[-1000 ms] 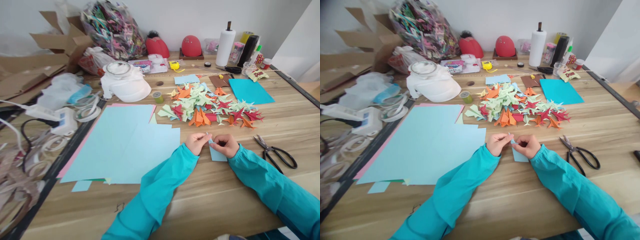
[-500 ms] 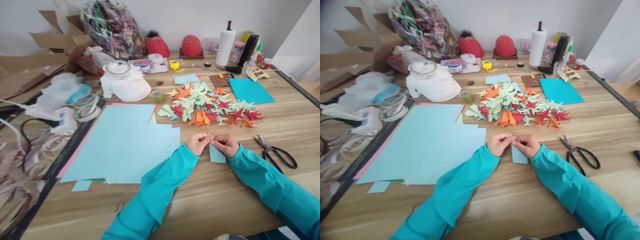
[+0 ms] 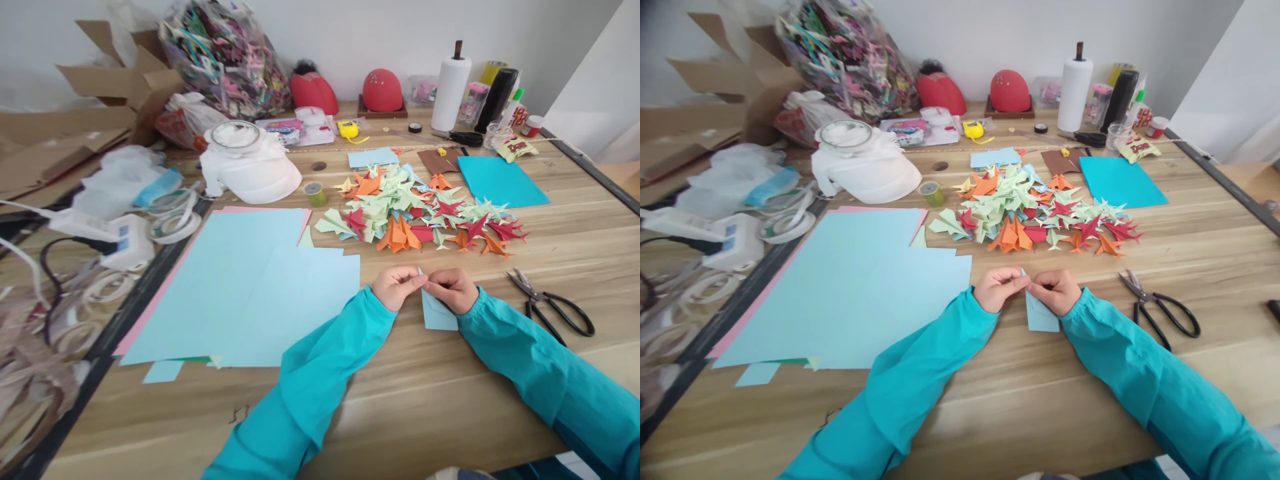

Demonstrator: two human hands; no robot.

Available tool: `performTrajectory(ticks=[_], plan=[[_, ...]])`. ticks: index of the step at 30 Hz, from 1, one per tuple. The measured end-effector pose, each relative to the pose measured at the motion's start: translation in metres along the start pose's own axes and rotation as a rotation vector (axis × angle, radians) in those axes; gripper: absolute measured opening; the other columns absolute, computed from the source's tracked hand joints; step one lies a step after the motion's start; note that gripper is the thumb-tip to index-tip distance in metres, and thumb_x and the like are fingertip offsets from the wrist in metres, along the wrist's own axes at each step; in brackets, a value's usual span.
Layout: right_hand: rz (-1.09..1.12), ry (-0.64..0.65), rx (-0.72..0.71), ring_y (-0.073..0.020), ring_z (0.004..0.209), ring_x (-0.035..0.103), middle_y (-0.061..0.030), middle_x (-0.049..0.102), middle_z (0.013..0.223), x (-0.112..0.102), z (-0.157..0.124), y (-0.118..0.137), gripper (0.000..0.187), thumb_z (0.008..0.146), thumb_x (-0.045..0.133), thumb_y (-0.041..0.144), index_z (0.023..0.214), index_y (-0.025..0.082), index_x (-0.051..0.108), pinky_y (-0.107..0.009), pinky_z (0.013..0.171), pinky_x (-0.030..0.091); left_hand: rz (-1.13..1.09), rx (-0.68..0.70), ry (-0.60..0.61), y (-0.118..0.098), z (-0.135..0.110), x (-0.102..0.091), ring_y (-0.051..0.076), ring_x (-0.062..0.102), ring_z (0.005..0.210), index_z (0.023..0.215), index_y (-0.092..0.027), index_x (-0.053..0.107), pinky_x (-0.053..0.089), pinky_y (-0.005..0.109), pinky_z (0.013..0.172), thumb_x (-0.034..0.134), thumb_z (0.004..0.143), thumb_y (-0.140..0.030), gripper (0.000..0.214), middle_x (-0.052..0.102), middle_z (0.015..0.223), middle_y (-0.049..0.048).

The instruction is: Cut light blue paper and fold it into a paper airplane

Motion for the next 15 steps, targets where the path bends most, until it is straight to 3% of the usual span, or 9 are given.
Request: performTrajectory(ticks=[5, 11, 15], plan=[[-0.001, -0.029, -0.005, -0.0053, 0.045, 0.025, 0.0053, 0.028, 0.045, 0.0001, -0.0013, -0.0012, 0.046, 0.077, 0.053, 0.048, 0.046, 0.017, 0.038, -0.022, 0.041, 0.021, -0.014, 0.034, 0.002, -0.0020, -0.0003, 0.0020, 0.009, 0.040, 0.055, 0.052, -0.014, 0.058, 0.033, 0.024, 0.054, 0.067, 0.066, -0.050, 0.040, 0.045, 0.053, -0.0026], [0.006, -0.021, -0.054, -0.0049, 0.044, 0.025, 0.0055, 0.029, 0.045, -0.0004, -0.0025, -0.0001, 0.046, 0.076, 0.056, 0.045, 0.044, 0.017, 0.037, -0.022, 0.042, 0.022, -0.098, -0.094, -0.177, -0.0001, -0.0012, 0.0014, 0.011, 0.051, 0.055, 0.058, -0.015, 0.064, 0.041, 0.024, 0.057, 0.074, 0.057, -0.046, 0.033, 0.059, 0.055, 0.0000], [0.010, -0.001, -0.039, -0.0047, 0.044, 0.026, 0.0052, 0.031, 0.045, 0.0001, -0.0015, -0.0005, 0.046, 0.075, 0.058, 0.045, 0.045, 0.016, 0.040, -0.022, 0.041, 0.022, -0.137, -0.126, -0.166, 0.0010, -0.0005, -0.0018, 0.010, 0.052, 0.053, 0.056, -0.015, 0.064, 0.043, 0.023, 0.056, 0.074, 0.058, -0.043, 0.030, 0.060, 0.052, -0.0003]])
Point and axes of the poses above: each hand's wrist, its own z-axis towards the middle knuckle, its own x-axis out of the palm, y = z × x, the point moved 2 cm from there along z, towards the middle knuckle
